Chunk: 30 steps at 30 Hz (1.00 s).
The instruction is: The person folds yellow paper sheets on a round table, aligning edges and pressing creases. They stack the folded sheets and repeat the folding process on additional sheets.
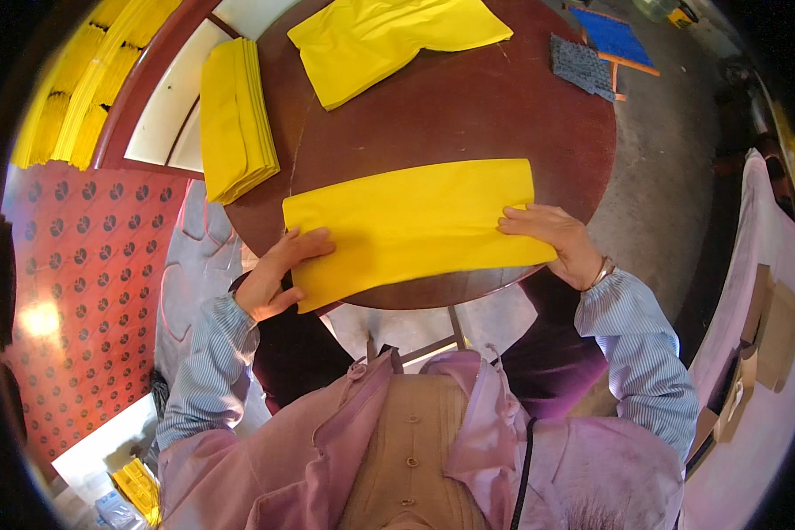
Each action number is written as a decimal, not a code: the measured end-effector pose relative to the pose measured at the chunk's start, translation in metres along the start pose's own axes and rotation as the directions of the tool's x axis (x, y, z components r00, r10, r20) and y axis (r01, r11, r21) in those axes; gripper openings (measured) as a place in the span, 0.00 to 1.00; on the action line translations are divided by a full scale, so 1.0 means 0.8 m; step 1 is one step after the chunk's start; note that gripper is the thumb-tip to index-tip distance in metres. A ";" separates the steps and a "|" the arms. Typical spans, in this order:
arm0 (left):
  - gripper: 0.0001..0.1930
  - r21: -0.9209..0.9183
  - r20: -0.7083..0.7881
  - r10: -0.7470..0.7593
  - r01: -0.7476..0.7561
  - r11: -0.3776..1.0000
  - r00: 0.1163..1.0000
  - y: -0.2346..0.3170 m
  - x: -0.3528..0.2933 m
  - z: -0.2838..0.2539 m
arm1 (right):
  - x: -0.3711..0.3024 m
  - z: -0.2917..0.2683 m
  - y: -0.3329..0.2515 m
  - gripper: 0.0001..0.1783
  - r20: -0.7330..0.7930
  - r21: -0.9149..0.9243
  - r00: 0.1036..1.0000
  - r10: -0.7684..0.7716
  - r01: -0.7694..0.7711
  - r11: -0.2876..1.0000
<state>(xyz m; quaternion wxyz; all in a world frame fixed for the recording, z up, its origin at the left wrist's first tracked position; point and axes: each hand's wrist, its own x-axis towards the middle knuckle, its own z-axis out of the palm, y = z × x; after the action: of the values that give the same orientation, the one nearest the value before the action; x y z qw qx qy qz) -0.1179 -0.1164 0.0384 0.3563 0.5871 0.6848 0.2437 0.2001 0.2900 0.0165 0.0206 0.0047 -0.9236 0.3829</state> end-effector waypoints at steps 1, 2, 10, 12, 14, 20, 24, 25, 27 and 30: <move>0.50 -0.024 -0.036 0.000 0.000 1.000 0.999 -0.002 -0.007 0.001 | 0.000 0.001 0.002 0.19 -0.029 0.030 0.999 0.020 -0.019 0.999; 0.52 -0.098 -0.073 -0.014 0.006 0.995 0.997 -0.003 -0.015 0.003 | 0.001 0.001 0.003 0.17 -0.058 0.057 0.998 0.038 -0.035 0.998; 0.56 -0.412 -0.661 -0.382 0.112 0.904 0.646 0.016 0.010 0.080 | 0.017 0.015 -0.001 0.12 -0.264 0.262 0.880 0.395 -0.329 0.907; 0.55 -0.485 -0.699 -0.471 0.127 0.865 0.539 0.015 0.019 0.089 | 0.024 0.022 -0.007 0.12 -0.324 0.287 0.846 0.424 -0.339 0.896; 0.54 -0.423 -0.730 -0.448 0.173 0.889 0.516 0.015 0.021 0.092 | 0.030 0.032 -0.015 0.13 -0.419 0.319 0.803 0.423 -0.306 0.897; 0.54 -0.357 -0.754 -0.464 0.302 0.884 0.466 0.016 0.025 0.085 | 0.040 0.059 -0.037 0.21 -0.635 0.195 0.659 0.403 -0.368 0.909; 0.55 -0.375 -0.770 -0.460 0.269 0.887 0.443 0.018 0.028 0.084 | 0.044 0.073 -0.038 0.24 -0.727 0.065 0.611 0.314 -0.394 0.917; 0.55 -0.376 -0.772 -0.465 0.278 0.884 0.433 0.019 0.028 0.085 | 0.044 0.075 -0.036 0.25 -0.742 0.026 0.601 0.295 -0.414 0.910; 0.55 -0.348 -0.798 -0.431 0.261 0.900 0.421 0.020 0.029 0.087 | 0.044 0.078 -0.035 0.23 -0.738 -0.048 0.633 0.234 -0.395 0.917; 0.55 -0.310 -0.814 -0.424 0.322 0.895 0.396 0.018 0.033 0.088 | 0.045 0.078 -0.030 0.16 -0.700 -0.165 0.701 0.134 -0.341 0.925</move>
<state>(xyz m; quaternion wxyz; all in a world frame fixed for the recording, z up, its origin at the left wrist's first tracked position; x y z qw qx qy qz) -0.0562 -0.0942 -0.0003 0.0381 0.1960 0.8688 0.4531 0.1629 0.2293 -0.0087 0.3056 -0.2583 -0.8893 0.2215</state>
